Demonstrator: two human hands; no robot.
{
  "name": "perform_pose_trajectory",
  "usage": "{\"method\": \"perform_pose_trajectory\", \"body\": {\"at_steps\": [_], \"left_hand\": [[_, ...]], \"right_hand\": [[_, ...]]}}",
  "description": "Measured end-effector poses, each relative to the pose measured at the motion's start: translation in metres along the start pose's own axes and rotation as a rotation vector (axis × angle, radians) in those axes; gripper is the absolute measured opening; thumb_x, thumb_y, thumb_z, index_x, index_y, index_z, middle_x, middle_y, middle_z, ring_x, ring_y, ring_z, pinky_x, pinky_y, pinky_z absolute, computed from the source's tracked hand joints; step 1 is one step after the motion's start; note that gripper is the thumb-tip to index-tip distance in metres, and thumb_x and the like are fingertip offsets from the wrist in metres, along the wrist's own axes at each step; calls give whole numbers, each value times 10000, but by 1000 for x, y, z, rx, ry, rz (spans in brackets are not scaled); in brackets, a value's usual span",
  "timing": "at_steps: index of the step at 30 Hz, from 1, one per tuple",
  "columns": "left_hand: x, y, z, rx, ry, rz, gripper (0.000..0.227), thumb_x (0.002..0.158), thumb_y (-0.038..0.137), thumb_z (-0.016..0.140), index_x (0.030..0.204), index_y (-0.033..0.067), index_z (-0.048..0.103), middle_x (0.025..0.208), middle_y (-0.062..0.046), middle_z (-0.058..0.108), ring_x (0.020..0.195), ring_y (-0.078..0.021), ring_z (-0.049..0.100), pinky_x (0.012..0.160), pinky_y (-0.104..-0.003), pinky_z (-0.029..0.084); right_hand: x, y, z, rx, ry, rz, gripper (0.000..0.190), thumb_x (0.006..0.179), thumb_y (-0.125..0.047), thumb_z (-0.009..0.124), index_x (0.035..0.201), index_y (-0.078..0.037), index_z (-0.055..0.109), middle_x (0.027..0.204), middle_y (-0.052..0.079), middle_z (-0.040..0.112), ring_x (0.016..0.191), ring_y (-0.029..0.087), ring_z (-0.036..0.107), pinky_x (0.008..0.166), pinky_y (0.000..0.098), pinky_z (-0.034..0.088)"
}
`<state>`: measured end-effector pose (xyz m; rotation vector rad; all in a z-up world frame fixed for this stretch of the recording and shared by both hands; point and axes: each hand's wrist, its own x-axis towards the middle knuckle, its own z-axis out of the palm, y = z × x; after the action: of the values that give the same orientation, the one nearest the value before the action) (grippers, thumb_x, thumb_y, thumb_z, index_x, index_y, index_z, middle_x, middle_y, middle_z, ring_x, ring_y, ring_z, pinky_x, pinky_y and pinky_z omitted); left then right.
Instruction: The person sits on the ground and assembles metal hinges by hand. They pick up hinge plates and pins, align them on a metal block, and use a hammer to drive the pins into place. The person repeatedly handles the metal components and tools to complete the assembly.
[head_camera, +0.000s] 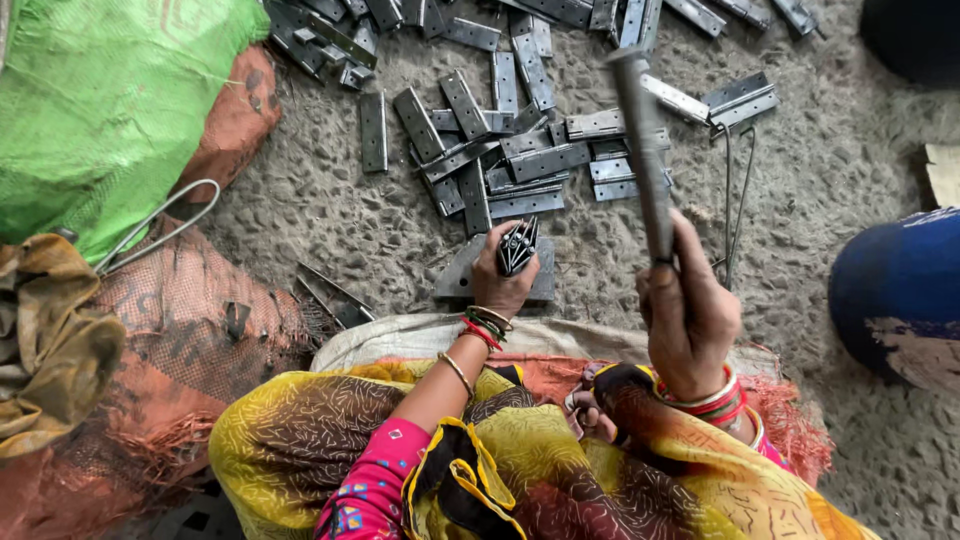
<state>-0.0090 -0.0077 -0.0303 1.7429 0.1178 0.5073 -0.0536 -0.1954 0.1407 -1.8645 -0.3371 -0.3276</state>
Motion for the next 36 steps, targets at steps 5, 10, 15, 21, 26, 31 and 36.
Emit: {"method": "perform_pose_trajectory", "body": {"at_steps": [5, 10, 15, 21, 26, 31, 36], "left_hand": [[-2, -5, 1, 45, -29, -74, 442, 821, 190, 798, 1205, 122, 590, 949, -121, 756, 889, -287, 773, 757, -395, 615], [-7, 0, -1, 25, -32, -80, 433, 818, 185, 787, 1207, 131, 603, 945, -123, 761, 867, -281, 778, 734, -389, 621], [-1, 6, -3, -19, -8, -31, 401, 852, 158, 759, 1224, 144, 610, 988, -119, 757, 909, -289, 781, 762, -387, 621], [0, -5, 0, 2, -56, 101, 481, 812, 150, 776, 1253, 128, 585, 1055, -140, 740, 968, -312, 756, 812, -393, 616], [-7, -9, -1, -36, -93, -16, 491, 806, 155, 771, 1268, 137, 606, 1018, -122, 756, 933, -277, 776, 816, -381, 621], [2, -6, -2, -30, -54, -32, 481, 801, 163, 779, 1251, 139, 614, 1035, -119, 763, 941, -268, 780, 812, -375, 628], [5, -3, -2, -17, -87, -125, 427, 812, 188, 798, 1189, 127, 608, 952, -111, 765, 904, -260, 789, 767, -375, 621]], "right_hand": [[-9, 22, 40, -308, -242, -218, 505, 1048, -48, 620, 1535, -126, 509, 986, 43, 732, 737, 42, 616, 653, 221, 533], [-11, 18, 38, -245, -242, 71, 508, 984, -58, 690, 1477, -115, 582, 917, 102, 751, 732, 54, 622, 599, 256, 516], [-12, -9, 15, -166, 16, -285, 503, 1055, -1, 615, 1534, -138, 540, 1044, 100, 728, 685, 62, 608, 615, 248, 530], [-13, 19, 51, -627, -477, 35, 505, 904, -123, 779, 1392, -166, 659, 860, 121, 782, 560, 186, 644, 536, 347, 531], [-12, -13, 26, -298, -250, -39, 474, 951, -57, 721, 1413, -124, 639, 946, 128, 733, 685, 176, 666, 644, 332, 558], [-11, 9, 27, -285, 12, -322, 419, 1015, -42, 677, 1422, -112, 603, 1205, 190, 717, 909, 248, 714, 800, 341, 578], [-6, 42, 46, -443, -297, 144, 482, 919, -65, 765, 1390, -97, 672, 901, 96, 791, 555, 147, 601, 545, 293, 487]]}}
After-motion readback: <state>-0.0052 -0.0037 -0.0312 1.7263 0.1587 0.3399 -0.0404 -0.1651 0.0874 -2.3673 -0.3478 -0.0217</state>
